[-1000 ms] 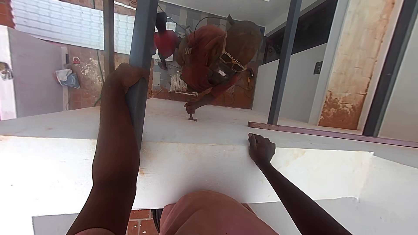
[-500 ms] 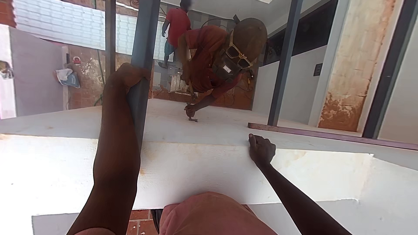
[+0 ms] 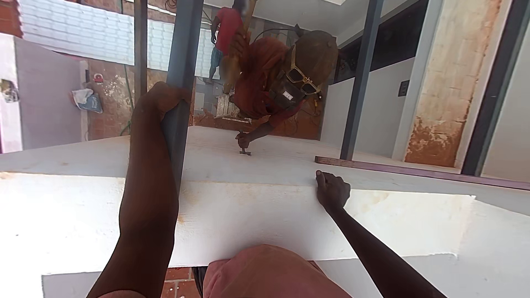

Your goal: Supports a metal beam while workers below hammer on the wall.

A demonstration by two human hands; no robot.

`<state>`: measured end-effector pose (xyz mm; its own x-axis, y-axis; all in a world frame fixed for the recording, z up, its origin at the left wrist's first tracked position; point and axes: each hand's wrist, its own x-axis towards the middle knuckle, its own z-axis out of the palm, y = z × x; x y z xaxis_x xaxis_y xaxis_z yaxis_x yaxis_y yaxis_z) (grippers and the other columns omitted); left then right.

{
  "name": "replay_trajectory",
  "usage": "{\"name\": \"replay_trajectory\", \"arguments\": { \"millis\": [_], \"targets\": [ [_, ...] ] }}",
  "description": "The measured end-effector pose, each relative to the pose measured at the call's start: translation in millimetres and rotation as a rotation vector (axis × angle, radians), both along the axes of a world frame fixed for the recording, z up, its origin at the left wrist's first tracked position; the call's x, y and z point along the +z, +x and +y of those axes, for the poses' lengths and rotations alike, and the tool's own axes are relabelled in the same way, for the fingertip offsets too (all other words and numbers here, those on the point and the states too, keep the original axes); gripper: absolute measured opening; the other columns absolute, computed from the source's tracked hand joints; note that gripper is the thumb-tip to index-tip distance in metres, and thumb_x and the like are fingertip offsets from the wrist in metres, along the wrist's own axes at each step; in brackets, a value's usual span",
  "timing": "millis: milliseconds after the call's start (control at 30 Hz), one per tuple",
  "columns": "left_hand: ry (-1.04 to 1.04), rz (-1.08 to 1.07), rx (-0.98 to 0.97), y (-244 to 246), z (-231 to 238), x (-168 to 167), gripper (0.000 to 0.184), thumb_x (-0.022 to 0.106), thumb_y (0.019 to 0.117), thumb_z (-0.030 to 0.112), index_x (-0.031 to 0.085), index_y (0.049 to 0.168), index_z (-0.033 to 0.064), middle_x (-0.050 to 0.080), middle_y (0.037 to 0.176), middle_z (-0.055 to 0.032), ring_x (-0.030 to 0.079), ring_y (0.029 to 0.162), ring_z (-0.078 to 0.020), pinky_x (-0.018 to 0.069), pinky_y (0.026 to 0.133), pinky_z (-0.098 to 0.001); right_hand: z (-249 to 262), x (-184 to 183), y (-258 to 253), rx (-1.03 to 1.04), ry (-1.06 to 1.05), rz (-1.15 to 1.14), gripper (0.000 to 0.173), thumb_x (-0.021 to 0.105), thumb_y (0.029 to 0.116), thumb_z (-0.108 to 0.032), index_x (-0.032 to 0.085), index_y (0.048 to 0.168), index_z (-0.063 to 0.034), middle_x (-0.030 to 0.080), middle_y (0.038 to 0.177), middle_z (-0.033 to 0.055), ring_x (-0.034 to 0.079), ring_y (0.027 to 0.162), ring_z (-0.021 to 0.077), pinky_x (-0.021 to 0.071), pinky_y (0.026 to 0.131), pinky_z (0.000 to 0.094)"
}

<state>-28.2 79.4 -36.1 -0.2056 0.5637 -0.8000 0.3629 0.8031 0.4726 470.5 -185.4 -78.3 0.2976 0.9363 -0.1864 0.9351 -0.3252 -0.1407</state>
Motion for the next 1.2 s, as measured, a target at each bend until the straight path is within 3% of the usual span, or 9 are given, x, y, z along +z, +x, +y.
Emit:
{"name": "replay_trajectory", "arguments": {
  "millis": [400,533,700,933,1200],
  "targets": [
    [0.012,-0.045,0.022,-1,-3,-1,0.037,0.073,0.0873,0.025,0.059,0.114,0.0037,0.068,0.088,-0.0113,0.07,0.072,-0.0205,0.0602,0.065,-0.0407,-2,-4,2,-0.012,-0.016,-0.008,0.067,0.032,0.1047,-0.057,0.076,0.085,-0.0109,0.074,0.085,0.0084,0.068,0.083,0.0293,0.0436,0.083,0.0558],
    [0.013,-0.178,0.022,-9,-13,0,0.044,0.078,0.0897,0.027,0.059,0.121,0.002,0.07,0.093,-0.0137,0.071,0.077,-0.023,0.0614,0.072,-0.0426,2,-5,2,-0.014,-0.012,-0.012,0.066,0.033,0.1043,-0.057,0.076,0.087,-0.0111,0.075,0.086,0.0084,0.068,0.085,0.0308,0.0438,0.083,0.056],
    [-0.004,-0.132,-0.032,-9,-16,2,0.033,0.075,0.0835,0.008,0.059,0.111,-0.001,0.07,0.084,-0.0149,0.07,0.07,-0.0236,0.0612,0.065,-0.041,1,-5,2,-0.014,-0.028,-0.001,0.069,0.03,0.1042,-0.06,0.077,0.089,-0.0113,0.076,0.088,0.0095,0.069,0.087,0.0329,0.0441,0.084,0.0582],
    [-0.024,-0.097,-0.005,-11,-14,8,0.029,0.073,0.0815,0.009,0.06,0.106,-0.0008,0.068,0.084,-0.0158,0.068,0.07,-0.0244,0.0586,0.063,-0.0422,-1,-10,3,-0.009,0.021,-0.016,0.07,0.03,0.1029,-0.062,0.077,0.086,-0.0134,0.076,0.087,0.0072,0.069,0.084,0.0304,0.0443,0.082,0.056],
    [-0.007,-0.053,-0.004,-50,-10,24,0.025,0.07,0.0841,0.008,0.06,0.105,0.0,0.067,0.081,-0.015,0.067,0.066,-0.0233,0.0577,0.06,-0.0407,-1,-10,3,-0.013,0.029,-0.021,0.068,0.032,0.1028,-0.061,0.077,0.085,-0.0136,0.076,0.085,0.0068,0.069,0.083,0.0304,0.044,0.082,0.0553]
  ]
}}
